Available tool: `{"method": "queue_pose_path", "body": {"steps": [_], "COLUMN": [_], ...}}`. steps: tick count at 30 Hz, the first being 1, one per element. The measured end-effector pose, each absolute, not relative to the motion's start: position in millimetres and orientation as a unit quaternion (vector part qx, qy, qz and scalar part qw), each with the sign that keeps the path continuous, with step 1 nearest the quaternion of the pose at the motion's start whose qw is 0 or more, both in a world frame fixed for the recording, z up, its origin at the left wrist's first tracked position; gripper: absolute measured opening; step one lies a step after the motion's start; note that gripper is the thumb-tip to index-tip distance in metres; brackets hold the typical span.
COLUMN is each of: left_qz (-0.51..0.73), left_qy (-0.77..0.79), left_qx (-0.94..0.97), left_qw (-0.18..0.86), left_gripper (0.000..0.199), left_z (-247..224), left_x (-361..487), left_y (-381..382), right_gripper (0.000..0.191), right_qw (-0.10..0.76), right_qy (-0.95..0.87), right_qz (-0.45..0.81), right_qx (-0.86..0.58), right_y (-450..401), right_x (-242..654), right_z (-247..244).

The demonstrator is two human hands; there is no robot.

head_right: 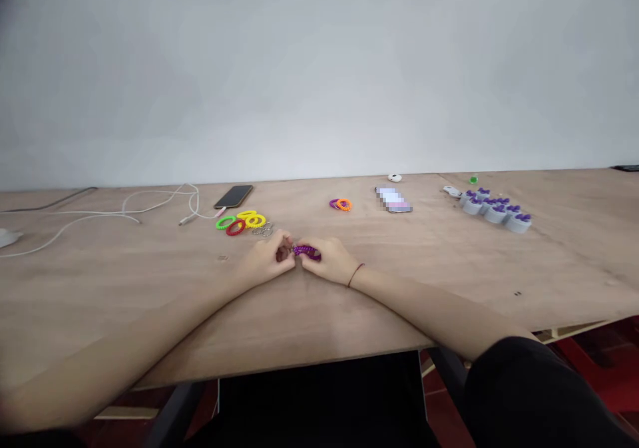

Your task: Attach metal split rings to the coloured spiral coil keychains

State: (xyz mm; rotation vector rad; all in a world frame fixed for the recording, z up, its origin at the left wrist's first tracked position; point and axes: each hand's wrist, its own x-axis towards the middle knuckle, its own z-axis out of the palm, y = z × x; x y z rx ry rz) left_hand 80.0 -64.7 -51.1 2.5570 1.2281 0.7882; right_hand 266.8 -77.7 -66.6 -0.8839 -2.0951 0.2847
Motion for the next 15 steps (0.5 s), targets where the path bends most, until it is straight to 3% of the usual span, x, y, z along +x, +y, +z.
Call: {"method": "queue_pose_path", "body": {"steps": [15], "left_qz": [0.229], "left_qy": [0.34], "left_qx": [0.906], "left_qw": [0.107], "left_gripper": [0.026], "left_z": [-44.8], "left_x": [71.8], "left_y": [-55.8], "right_gripper": [0.024], "right_qw": [0.411], "right_qy": [-0.817], "right_qz": [0.127], "right_qx": [-0.383], "right_y": [-76.5], "right_x": [268.0], "right_z": [-67.3]}}
